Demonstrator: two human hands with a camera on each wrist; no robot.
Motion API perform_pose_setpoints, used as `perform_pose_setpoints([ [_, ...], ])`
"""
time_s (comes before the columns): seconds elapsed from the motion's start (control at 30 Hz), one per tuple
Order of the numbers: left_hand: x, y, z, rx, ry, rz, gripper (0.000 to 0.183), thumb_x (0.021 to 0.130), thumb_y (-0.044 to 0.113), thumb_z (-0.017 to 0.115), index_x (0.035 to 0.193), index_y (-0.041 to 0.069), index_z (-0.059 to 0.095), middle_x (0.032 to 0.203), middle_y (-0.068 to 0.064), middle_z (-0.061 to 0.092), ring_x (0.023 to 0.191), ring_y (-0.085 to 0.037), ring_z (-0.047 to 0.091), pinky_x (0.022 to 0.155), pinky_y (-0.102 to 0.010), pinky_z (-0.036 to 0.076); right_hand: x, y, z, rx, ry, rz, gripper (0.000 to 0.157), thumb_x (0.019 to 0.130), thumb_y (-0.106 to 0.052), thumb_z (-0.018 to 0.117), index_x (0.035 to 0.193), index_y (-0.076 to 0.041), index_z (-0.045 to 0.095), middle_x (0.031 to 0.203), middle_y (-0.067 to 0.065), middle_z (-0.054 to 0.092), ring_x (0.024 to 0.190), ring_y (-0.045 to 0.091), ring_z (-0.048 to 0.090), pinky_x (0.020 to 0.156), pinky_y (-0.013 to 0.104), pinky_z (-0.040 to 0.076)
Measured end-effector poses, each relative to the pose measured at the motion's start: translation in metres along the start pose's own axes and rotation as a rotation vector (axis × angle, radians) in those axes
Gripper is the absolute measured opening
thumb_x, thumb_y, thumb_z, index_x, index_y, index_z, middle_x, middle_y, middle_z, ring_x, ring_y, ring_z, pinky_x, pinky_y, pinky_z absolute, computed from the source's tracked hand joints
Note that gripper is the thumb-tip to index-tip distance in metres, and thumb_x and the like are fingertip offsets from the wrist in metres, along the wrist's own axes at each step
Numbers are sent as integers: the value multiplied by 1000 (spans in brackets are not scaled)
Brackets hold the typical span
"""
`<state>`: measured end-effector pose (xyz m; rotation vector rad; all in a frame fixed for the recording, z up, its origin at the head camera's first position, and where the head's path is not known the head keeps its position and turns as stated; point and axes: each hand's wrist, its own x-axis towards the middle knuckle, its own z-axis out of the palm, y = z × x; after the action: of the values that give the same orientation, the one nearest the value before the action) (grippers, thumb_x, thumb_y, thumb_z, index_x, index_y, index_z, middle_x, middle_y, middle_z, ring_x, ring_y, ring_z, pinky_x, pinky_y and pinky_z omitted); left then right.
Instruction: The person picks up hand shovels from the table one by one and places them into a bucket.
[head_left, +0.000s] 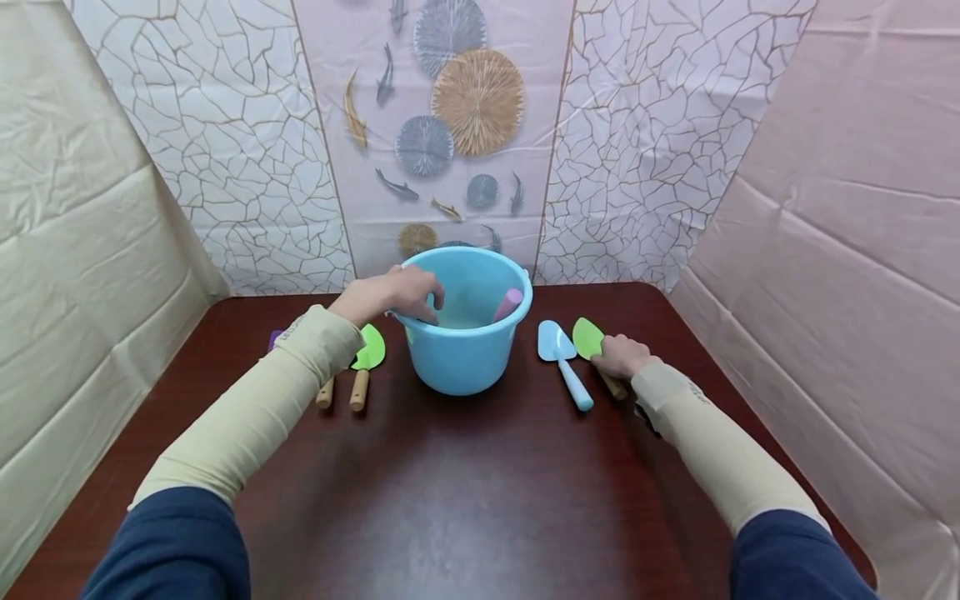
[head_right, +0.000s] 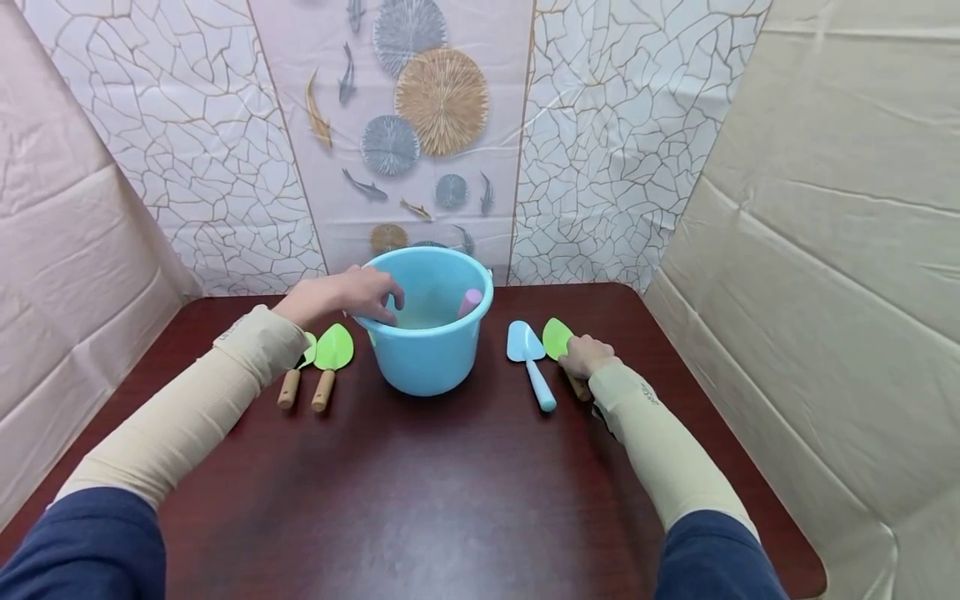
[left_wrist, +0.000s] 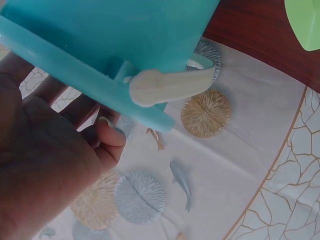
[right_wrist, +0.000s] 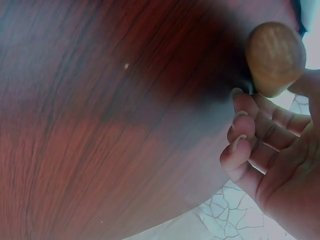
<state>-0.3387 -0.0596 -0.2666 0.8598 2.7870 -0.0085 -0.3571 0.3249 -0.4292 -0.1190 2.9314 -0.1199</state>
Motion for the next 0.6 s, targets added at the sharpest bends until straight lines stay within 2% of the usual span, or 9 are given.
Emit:
perform_pose_setpoints([
  [0.27,0,0,3,-8,13,2,36,86,34,69,115,13,67,101,-9,67,95,-24,57,90,-46,37,-3,-2,2,4,-4,-1,29,93,-31,53,77,-6,56,74,11,56,68,24,56,58,39,43],
  [0.37,1,-1,3,-27,9,16,36,86,34,69,115,12,67,103,-10,68,96,-24,58,91,-46,38,-6,0,3,20,-13,-3,28,92,-27,52,74,-6,55,71,11,55,66,24,56,58,38,43],
  [0.6,2,2,4,-70,-11,53,33,88,29,67,115,10,66,106,-11,68,100,-26,61,94,-48,39,-5,5,8,-4,28,-26,27,95,-25,50,76,-6,54,71,12,56,66,25,57,57,38,45],
])
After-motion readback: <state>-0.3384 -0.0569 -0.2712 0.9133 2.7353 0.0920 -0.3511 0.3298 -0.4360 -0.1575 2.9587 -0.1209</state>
